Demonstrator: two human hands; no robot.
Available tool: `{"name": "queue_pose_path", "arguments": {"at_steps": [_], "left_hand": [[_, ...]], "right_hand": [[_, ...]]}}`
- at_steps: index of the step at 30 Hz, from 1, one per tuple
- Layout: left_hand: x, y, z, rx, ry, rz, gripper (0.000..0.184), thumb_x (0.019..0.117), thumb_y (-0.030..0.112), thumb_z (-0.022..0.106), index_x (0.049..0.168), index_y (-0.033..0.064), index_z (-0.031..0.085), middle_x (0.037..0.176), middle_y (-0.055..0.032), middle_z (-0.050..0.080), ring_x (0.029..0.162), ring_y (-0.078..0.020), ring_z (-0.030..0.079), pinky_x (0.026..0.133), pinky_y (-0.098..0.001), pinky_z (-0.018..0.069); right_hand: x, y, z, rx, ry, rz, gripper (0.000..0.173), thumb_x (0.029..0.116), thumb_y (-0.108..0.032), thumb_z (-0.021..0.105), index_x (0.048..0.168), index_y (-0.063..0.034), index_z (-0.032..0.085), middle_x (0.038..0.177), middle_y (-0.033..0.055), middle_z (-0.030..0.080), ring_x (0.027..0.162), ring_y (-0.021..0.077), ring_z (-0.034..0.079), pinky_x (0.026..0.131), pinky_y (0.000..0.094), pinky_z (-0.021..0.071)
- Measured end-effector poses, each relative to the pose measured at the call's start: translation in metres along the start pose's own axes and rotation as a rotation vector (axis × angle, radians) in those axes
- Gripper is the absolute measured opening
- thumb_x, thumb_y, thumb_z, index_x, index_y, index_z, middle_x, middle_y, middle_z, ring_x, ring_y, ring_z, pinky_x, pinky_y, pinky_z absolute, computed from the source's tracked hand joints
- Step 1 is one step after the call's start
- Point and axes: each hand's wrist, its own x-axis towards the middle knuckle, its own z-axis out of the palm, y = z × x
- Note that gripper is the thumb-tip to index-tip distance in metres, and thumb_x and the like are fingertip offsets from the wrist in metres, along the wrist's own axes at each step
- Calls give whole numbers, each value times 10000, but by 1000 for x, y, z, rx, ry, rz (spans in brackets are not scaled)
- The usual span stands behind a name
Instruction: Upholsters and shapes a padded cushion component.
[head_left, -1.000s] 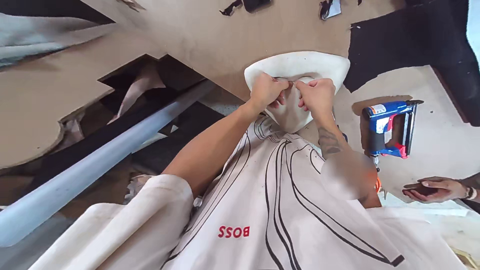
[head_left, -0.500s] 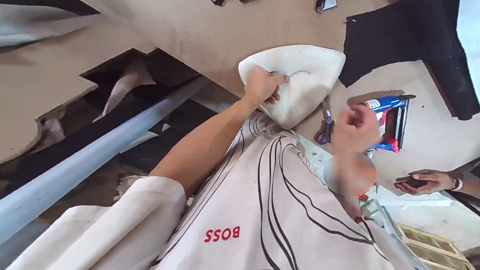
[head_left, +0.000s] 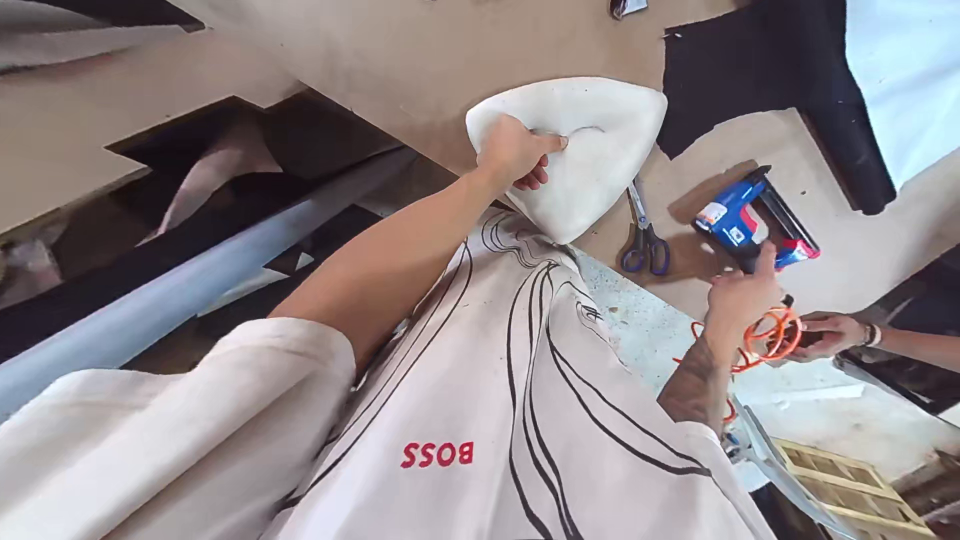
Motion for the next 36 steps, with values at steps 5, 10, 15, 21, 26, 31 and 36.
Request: {"name": "queue_pose_path", "arguments": {"at_steps": [5, 10, 15, 21, 26, 31, 36], "left_hand": [[4, -1, 4, -4, 20, -3, 495, 881, 553, 748, 775, 73, 688, 620, -58, 717, 477, -185, 694, 449, -367, 605], [1, -1, 1, -41, -7, 24, 444, 925, 480, 731, 802, 58, 665, 613, -67, 705, 469, -182, 685, 437, -359, 597], [3, 0, 1, -34, 9, 15, 453, 914, 485, 747, 784, 56, 680, 612, -56, 708, 465, -173, 685, 439, -357, 602], [3, -2, 1, -36, -3, 29, 446, 919, 477, 740, 780, 58, 680, 623, -56, 713, 474, -177, 686, 448, -364, 600], [3, -3, -4, -64, -42, 36, 404, 952, 452, 699, 867, 57, 696, 676, -55, 738, 508, -182, 706, 475, -375, 619], [7, -6, -6, 24, -54, 84, 431, 969, 507, 644, 844, 100, 711, 680, -19, 739, 528, -159, 705, 523, -407, 622], [5, -10, -5, 71, -44, 133, 461, 976, 533, 625, 836, 102, 709, 639, -22, 717, 504, -174, 682, 544, -466, 606]], "right_hand": [[15, -4, 20, 935, 149, 617, 800, 969, -595, 624, 1461, -33, 336, 960, 219, 710, 727, 334, 747, 616, 487, 649], [46, -29, 39, 625, 508, 478, 847, 864, -343, 785, 1483, 69, 379, 1225, 220, 641, 1014, 254, 693, 815, 416, 597], [-4, -62, 41, 728, 718, 11, 941, 954, -328, 744, 1530, 123, 151, 1228, 247, 527, 972, 171, 640, 827, 289, 563], [-27, -65, 66, 915, 114, -590, 476, 873, -5, 786, 1274, 146, 577, 1238, 166, 683, 1178, 213, 667, 1046, 370, 554], [-38, -117, 20, 974, -290, -735, 394, 885, -34, 745, 1235, 99, 623, 1111, 177, 722, 1049, 292, 710, 927, 461, 611], [-35, -189, 41, 940, -346, -829, 361, 864, -9, 762, 1193, 52, 627, 1073, 146, 752, 968, 285, 751, 841, 482, 652], [-20, -221, 48, 879, -465, -888, 327, 863, 1, 748, 1157, 53, 613, 1062, 146, 744, 958, 271, 750, 832, 464, 653]]}}
